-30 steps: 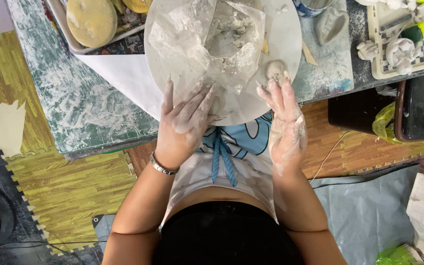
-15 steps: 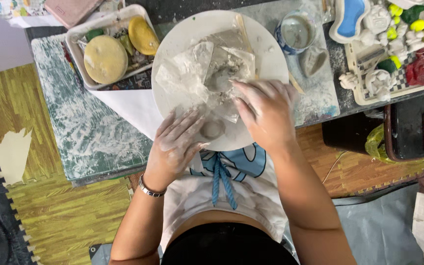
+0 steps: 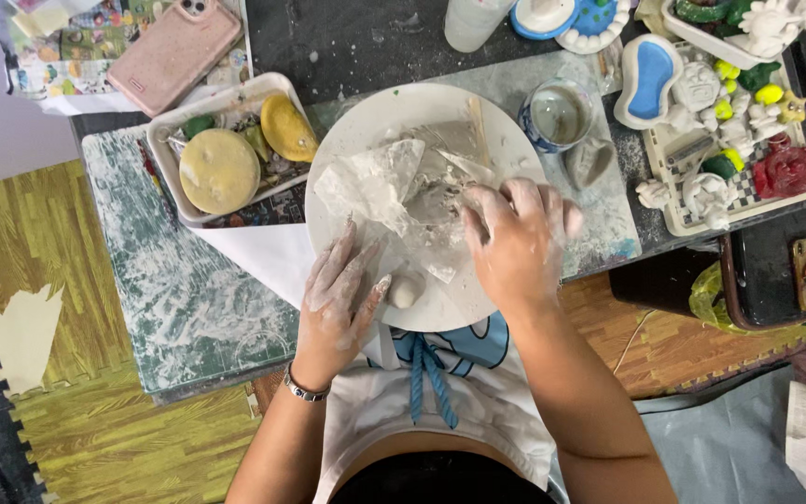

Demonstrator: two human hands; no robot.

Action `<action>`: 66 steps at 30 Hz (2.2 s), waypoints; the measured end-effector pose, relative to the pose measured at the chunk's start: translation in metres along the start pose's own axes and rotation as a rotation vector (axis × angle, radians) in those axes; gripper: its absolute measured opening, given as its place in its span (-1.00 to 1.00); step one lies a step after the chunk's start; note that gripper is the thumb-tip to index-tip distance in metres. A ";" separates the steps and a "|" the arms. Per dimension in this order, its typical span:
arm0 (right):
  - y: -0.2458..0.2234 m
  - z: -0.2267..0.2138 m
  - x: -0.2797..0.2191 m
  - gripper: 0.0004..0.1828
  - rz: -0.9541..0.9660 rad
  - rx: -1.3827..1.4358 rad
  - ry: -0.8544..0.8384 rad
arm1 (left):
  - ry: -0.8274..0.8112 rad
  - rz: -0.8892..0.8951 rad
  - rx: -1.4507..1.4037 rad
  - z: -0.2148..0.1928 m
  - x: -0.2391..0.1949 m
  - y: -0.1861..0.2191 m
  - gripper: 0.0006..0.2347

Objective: The person shapes small pieces of white clay into round balls using their hands. They repeatedly roll the clay between their palms and occasionally dip their fingers into a container of water to keep the material pliable. The formed clay balls are placed on a white plate on the table.

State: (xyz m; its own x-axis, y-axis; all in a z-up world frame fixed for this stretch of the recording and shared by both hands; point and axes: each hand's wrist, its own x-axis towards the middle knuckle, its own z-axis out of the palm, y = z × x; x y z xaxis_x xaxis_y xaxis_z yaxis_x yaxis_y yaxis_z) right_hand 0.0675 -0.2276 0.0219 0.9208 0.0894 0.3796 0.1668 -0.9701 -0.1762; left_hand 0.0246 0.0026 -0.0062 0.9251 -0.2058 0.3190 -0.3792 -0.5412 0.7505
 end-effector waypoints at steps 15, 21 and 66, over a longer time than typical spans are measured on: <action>0.004 -0.003 0.014 -0.60 -0.002 0.063 -0.113 | -0.097 0.298 0.355 0.002 0.085 -0.034 -0.55; 0.009 -0.005 0.033 -0.70 -0.034 0.038 -0.205 | -0.144 0.224 0.152 0.011 0.084 -0.045 -0.58; 0.073 0.012 0.044 0.01 0.678 0.902 -0.596 | -0.108 0.144 0.145 0.017 0.064 -0.038 -0.45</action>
State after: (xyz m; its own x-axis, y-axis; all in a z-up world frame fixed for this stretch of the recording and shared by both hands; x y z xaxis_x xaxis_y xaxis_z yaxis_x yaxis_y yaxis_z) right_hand 0.1247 -0.2920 0.0152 0.8908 -0.0475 -0.4518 -0.4337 -0.3852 -0.8146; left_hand 0.0988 -0.0040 -0.0236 0.8610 -0.3717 0.3473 -0.5085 -0.6098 0.6079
